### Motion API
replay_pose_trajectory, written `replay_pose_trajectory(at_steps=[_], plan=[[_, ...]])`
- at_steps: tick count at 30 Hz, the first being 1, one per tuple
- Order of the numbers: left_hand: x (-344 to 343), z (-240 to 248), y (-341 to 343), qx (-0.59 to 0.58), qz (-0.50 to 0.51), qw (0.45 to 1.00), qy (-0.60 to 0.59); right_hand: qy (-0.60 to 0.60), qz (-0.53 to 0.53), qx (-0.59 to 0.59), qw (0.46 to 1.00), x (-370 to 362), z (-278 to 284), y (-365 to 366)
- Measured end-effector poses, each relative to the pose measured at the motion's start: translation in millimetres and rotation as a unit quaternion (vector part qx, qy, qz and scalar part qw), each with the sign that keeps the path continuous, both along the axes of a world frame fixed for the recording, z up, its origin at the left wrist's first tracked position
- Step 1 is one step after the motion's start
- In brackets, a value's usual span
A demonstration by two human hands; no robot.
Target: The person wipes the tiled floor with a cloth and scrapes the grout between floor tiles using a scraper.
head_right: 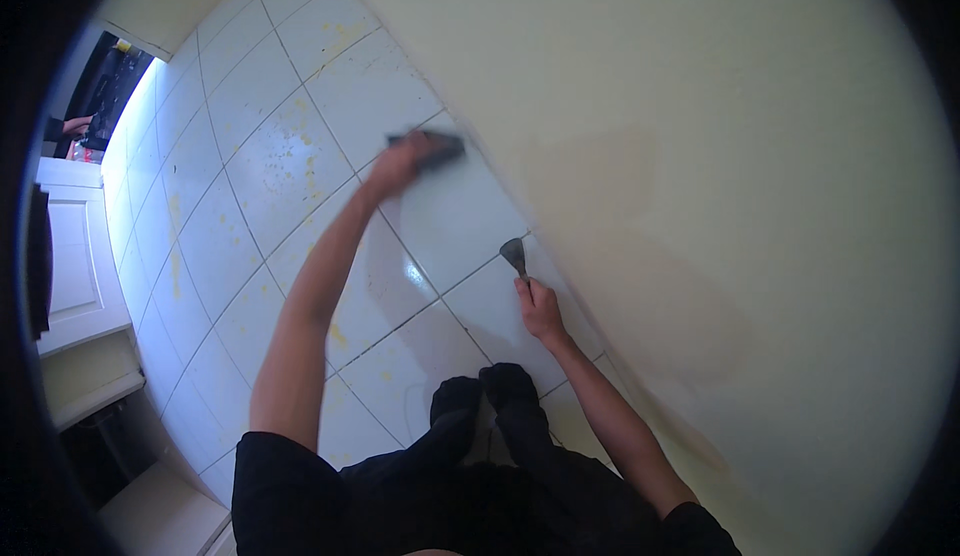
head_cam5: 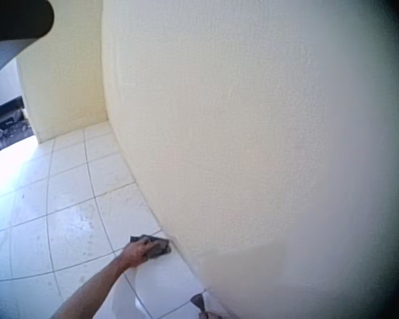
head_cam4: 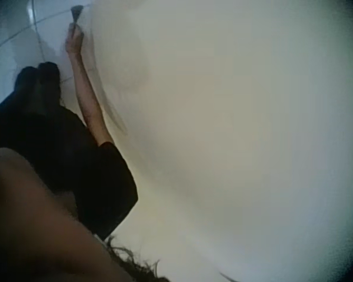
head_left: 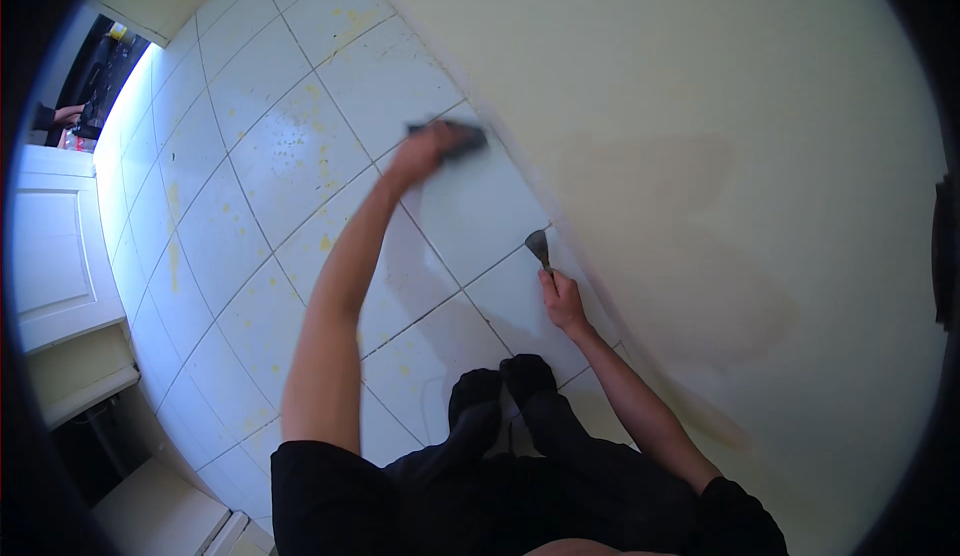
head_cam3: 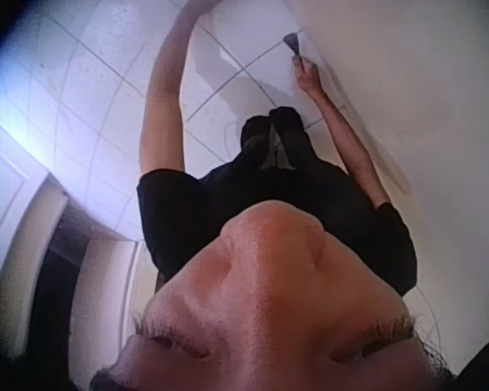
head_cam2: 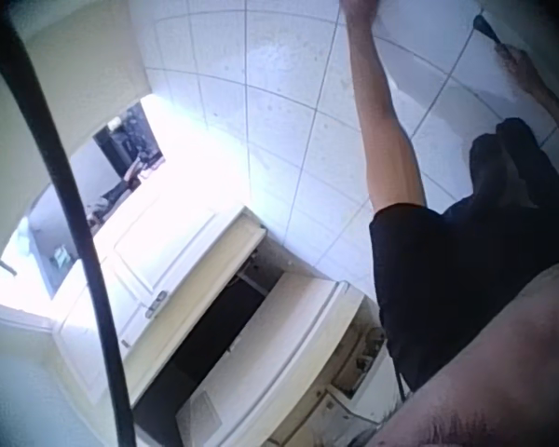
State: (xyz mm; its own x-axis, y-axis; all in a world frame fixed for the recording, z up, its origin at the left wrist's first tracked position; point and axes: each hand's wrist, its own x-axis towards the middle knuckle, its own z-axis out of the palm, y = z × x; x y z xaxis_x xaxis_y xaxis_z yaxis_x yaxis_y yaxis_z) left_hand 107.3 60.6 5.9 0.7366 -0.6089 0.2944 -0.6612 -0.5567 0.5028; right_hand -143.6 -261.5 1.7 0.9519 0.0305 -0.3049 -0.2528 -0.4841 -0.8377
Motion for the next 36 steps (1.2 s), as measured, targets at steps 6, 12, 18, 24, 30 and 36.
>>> replay_pose_trajectory(at_steps=[6,12,18,24,30,36], plan=[[53.6,60.3,-4.0,-0.01,0.373,0.926,0.047,-0.009,-0.014,-0.006,1.0,2.3,-0.8,-9.4],[-55.1,19.2,-43.4,0.015,-0.244,0.968,-0.049,-0.028,-0.009,0.018,0.999,0.2,0.2,9.3],[-92.3,-3.6,-88.1,0.071,-0.249,0.964,-0.061,-0.018,0.001,-0.006,1.0,-2.2,-9.8,-8.3],[48.2,11.5,-10.0,0.152,0.416,0.893,0.085,-0.012,0.001,0.031,0.999,-7.3,-4.5,3.0],[24.6,47.9,-14.2,0.035,0.25,0.967,0.032,-0.035,-0.017,0.044,0.998,-8.3,-7.8,-9.7],[-134.8,24.5,-39.7,0.229,-0.367,0.901,0.028,-0.025,0.003,0.042,0.999,-6.9,-4.9,-12.6]])
